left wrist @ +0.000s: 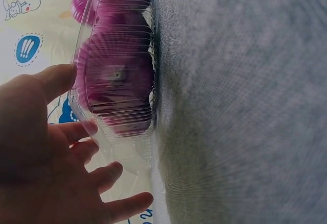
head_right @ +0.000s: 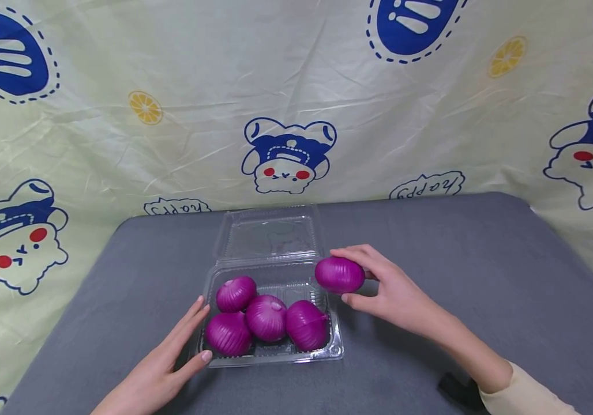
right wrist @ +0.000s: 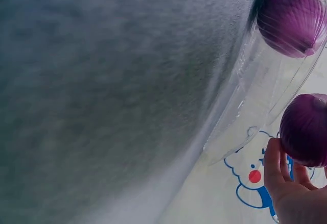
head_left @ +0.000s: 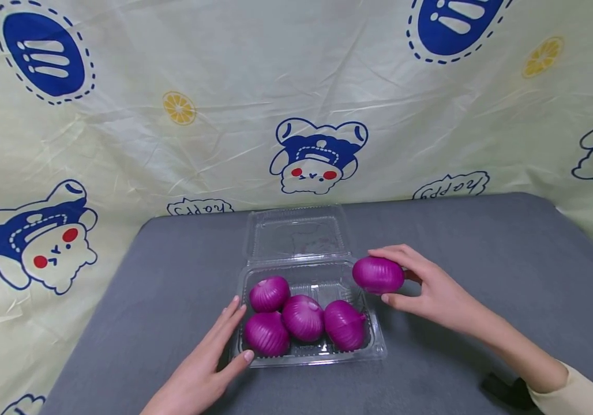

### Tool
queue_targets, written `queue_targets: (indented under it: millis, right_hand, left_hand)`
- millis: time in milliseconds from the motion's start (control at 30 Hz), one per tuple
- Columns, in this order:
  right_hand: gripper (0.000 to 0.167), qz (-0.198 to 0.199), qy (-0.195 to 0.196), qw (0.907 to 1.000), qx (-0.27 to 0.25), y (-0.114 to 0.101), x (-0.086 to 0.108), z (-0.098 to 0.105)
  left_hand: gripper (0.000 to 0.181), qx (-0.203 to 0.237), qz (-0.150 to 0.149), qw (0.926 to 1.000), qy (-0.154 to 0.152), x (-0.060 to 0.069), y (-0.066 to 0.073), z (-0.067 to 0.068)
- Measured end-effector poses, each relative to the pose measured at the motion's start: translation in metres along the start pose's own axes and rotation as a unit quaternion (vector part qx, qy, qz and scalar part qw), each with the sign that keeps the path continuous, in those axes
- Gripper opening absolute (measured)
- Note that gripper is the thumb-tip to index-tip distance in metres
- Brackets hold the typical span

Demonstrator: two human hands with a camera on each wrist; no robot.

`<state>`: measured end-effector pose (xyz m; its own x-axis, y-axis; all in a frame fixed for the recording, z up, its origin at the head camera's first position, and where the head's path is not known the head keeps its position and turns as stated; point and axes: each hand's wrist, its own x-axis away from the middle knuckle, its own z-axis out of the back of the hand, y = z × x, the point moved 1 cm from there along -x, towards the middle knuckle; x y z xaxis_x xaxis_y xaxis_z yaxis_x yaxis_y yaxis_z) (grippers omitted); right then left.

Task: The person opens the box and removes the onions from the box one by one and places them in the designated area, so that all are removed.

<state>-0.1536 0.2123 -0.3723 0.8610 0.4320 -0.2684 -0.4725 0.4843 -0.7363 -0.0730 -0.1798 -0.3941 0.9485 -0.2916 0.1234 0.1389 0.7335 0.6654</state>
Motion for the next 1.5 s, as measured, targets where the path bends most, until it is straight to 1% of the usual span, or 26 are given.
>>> queue_targets:
  millis: [133, 300, 433, 567, 700, 867, 1000, 1133, 1267, 1367, 1500]
  right_hand:
    - [0.066, -0.009, 0.012, 0.9999, -0.003, 0.005, 0.004, 0.004]
    - [0.06, -0.026, 0.021, 0.9991, -0.026, 0.01, 0.007, 0.008]
    - [0.06, -0.033, 0.018, 0.9981, -0.049, 0.015, 0.008, 0.012]
    - [0.061, -0.049, 0.024, 0.9954, -0.078, 0.021, 0.009, 0.017]
    - [0.06, -0.067, 0.037, 0.9938, -0.081, 0.027, 0.008, 0.022]
    - [0.056, -0.082, 0.049, 0.9937, -0.059, 0.034, 0.005, 0.026]
    - [0.056, -0.09, 0.057, 0.9941, -0.023, 0.041, 0.001, 0.029]
    - [0.058, -0.096, 0.047, 0.9941, 0.017, 0.049, -0.001, 0.031]
    - [0.058, -0.083, 0.034, 0.994, 0.064, 0.054, -0.004, 0.031]
    - [0.058, -0.069, 0.034, 0.9932, 0.087, 0.057, -0.006, 0.033]
    - [0.057, -0.065, 0.021, 0.9932, 0.095, 0.061, -0.009, 0.035]
  left_hand:
    - [0.077, 0.001, -0.004, 1.0, 0.0, 0.001, -0.002, 0.001]
    - [0.076, 0.006, -0.011, 0.9999, 0.003, 0.001, -0.004, 0.001]
    - [0.076, 0.008, -0.015, 0.9999, 0.002, 0.0, -0.004, 0.0]
    - [0.076, 0.011, -0.016, 0.9998, 0.002, 0.0, -0.004, 0.0]
    - [0.076, 0.011, -0.016, 0.9998, 0.002, 0.0, -0.003, 0.0]
    - [0.076, 0.009, -0.015, 0.9999, 0.001, 0.001, -0.003, 0.0]
    - [0.076, 0.01, -0.014, 0.9999, 0.0, 0.0, -0.002, 0.001]
    - [0.076, 0.01, -0.01, 0.9999, -0.002, -0.001, -0.003, 0.001]
    - [0.076, 0.012, -0.007, 0.9999, -0.002, 0.0, -0.003, 0.001]
    - [0.076, 0.015, -0.007, 0.9999, 0.0, 0.0, -0.003, 0.001]
    - [0.076, 0.016, -0.007, 0.9998, -0.001, 0.0, -0.003, 0.001]
